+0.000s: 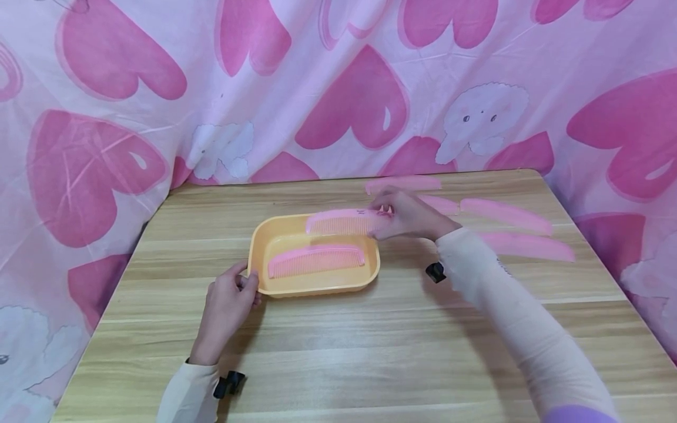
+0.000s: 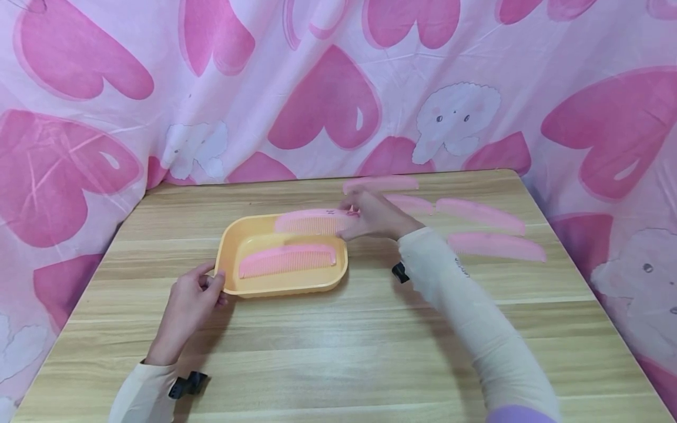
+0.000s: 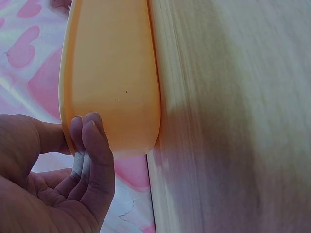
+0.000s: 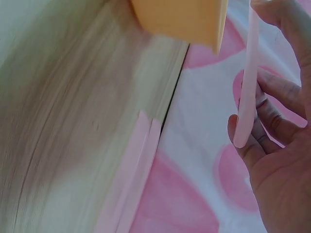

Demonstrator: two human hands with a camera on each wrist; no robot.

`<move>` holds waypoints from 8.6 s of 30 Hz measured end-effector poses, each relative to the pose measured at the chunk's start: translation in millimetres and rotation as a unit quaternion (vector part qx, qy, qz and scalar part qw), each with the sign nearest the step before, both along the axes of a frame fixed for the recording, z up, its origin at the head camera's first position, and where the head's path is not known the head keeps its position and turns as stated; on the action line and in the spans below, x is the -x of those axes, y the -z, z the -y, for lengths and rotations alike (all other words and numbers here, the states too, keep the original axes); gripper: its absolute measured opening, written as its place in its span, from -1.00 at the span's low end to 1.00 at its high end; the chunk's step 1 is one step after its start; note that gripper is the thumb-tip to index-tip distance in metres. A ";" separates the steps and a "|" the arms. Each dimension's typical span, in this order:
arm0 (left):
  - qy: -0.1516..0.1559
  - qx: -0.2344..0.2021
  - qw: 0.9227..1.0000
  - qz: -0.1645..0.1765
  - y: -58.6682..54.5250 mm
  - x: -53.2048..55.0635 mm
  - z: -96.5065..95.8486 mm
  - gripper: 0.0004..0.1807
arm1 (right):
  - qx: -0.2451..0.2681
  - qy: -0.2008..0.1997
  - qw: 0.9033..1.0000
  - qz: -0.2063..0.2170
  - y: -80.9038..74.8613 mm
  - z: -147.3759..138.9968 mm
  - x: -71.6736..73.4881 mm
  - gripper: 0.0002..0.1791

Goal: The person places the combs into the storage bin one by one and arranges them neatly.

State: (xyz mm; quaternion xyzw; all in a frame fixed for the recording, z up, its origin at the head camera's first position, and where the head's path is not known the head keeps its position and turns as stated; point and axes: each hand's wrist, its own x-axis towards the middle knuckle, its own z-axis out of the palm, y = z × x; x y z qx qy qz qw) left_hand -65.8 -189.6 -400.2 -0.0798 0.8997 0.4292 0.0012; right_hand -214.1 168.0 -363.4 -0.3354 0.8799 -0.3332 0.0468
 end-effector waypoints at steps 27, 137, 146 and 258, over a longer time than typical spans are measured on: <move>-0.006 0.007 1.000 0.001 0.0 -0.4 -1.4 -0.56 | -0.046 -0.053 0.997 0.038 8.9 74.1 -8.4 -0.41; -0.001 -0.003 1.000 0.013 -1.8 -0.1 -1.2 -0.53 | -0.064 0.165 0.972 0.153 33.9 -92.3 17.5 -0.37; -0.003 0.001 1.000 0.010 -1.2 0.6 -1.6 -0.55 | -0.082 0.190 0.968 0.142 39.5 -98.7 33.7 -0.26; 0.004 0.008 1.000 0.009 -0.5 -0.1 -1.6 -0.53 | -0.076 0.088 0.991 0.066 67.4 -114.5 -6.3 -0.39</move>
